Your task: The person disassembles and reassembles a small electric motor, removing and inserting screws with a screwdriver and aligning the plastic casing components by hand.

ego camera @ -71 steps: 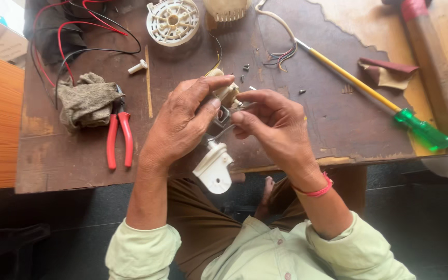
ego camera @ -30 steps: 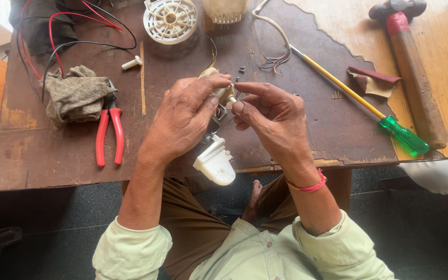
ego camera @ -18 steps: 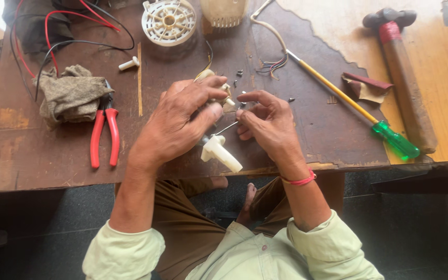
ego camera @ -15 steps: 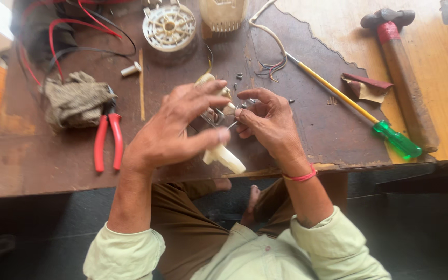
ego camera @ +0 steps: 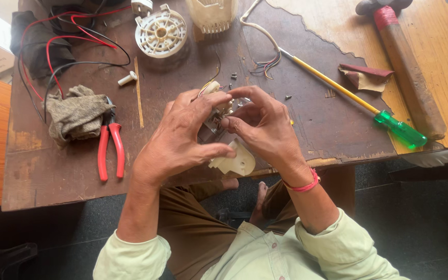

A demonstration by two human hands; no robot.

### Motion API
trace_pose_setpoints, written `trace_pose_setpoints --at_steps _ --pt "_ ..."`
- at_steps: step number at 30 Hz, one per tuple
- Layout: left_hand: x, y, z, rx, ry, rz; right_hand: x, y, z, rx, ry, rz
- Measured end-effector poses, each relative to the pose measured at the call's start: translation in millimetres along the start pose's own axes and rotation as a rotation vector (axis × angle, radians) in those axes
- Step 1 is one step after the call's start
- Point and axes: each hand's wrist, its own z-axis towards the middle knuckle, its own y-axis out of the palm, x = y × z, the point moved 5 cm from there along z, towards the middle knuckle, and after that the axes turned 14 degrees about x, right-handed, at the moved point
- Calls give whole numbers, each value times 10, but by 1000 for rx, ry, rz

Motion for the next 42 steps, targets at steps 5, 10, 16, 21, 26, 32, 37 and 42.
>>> trace_pose_setpoints --at_steps 5,10,16,21,26,32,37,42 --pt "-19 29 -19 35 -119 12 85 -26 -53 20 159 -5" --pt "2 41 -26 97 -2 26 150 -47 -128 65 109 47" --pt "69 -7 -186 174 40 27 158 25 -268 144 20 0" --pt "72 34 -222 231 33 6 277 7 -283 183 65 65" --pt "54 54 -131 226 -33 22 309 -2 -228 188 60 165" --pt "96 123 -41 173 -87 167 383 -59 -237 249 77 87" --pt "45 177 -13 92 -162 304 424 -69 -248 242 93 74" --pt "160 71 11 141 -70 198 353 -91 -201 200 151 162"
